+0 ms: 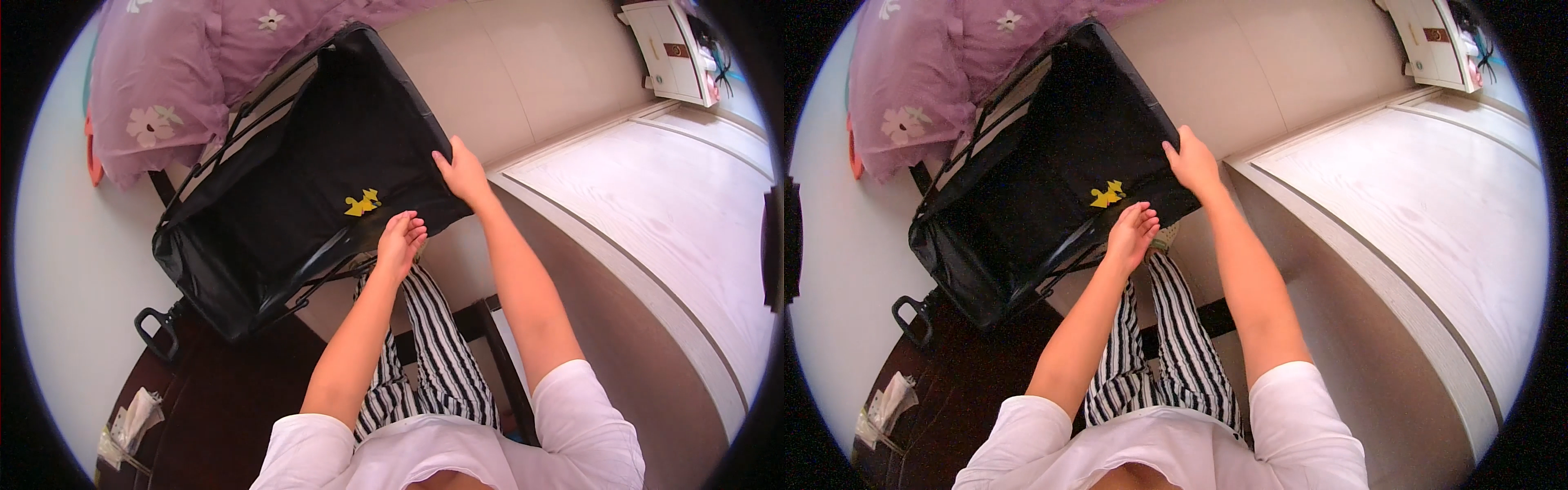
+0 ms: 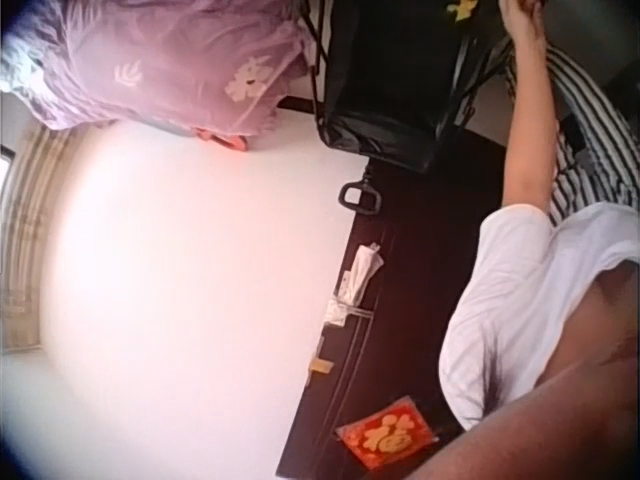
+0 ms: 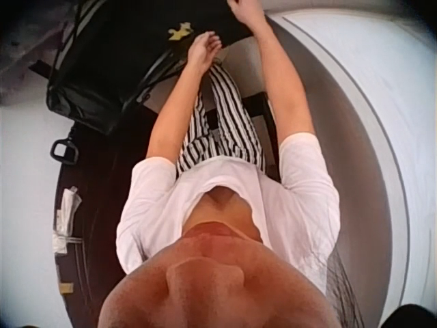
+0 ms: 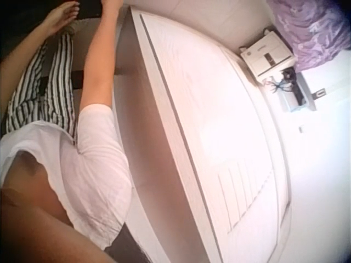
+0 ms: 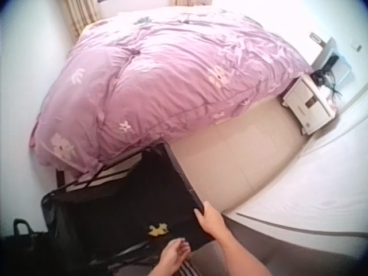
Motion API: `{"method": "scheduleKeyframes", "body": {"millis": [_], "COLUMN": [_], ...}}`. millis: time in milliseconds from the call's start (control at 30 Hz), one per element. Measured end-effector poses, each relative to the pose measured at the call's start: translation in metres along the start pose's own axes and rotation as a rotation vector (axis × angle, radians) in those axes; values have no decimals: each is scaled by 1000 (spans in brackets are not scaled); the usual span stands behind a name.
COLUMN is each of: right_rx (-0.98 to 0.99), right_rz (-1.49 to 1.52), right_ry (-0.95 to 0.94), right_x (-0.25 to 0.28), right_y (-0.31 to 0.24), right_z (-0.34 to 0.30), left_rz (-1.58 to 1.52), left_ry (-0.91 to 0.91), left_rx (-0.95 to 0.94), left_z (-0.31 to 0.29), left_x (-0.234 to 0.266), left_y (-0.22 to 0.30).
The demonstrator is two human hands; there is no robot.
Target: The person attaches the fabric lining to a stroller frame by folding the edges over the metal bars and securing the hook-and-loop fasteners along the sides.
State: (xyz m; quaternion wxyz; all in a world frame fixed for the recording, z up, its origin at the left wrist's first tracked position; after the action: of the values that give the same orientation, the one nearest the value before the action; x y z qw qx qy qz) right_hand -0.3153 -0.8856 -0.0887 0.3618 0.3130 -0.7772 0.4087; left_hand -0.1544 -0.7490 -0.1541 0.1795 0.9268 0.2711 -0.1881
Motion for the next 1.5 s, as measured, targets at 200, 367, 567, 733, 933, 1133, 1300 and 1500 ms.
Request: {"method": "scheduleKeyframes", "body": {"millis": [200, 367, 567, 733, 933, 1133, 1300, 1500], "right_rx": [-594, -439, 404, 698, 716, 666, 625, 707], "right_rz": [1105, 1069, 340, 43, -60, -17, 55, 19], "right_ry": [-625, -419, 501, 404, 446, 436, 477, 474], "right_x": [-40, -20, 85, 52, 40, 45, 55, 53], "right_y": [19, 52, -47, -99, -95, -71, -58, -58], "right_z": [9, 48, -15, -69, -93, -98, -100, -103], "left_rz": [8, 12, 19, -8, 252, 60, -28, 164], "left_ry": [-28, -60, -43, -162, -143, -401, -507, -246], "left_rx": [-18, -30, -83, -232, -304, -166, -84, -398], "left_z": [-14, -21, -19, -5, 24, 27, 23, 36], "left_x": [10, 3, 8, -98, -118, -123, -132, -114], "left_y": [15, 25, 47, 116, 147, 137, 136, 170]}}
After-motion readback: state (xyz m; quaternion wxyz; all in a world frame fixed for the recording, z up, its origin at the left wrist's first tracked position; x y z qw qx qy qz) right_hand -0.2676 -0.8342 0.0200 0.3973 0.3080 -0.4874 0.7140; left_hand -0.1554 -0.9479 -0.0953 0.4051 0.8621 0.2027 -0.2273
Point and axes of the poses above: each hand's wrist, its own z-axis towards the middle knuckle, its own x-axis out of the back of the hand, y = z × x, the point moved 9 cm from there along z, towards the middle knuckle, and after that the axes turned 3 degrees about -x, right-handed, at the moved point
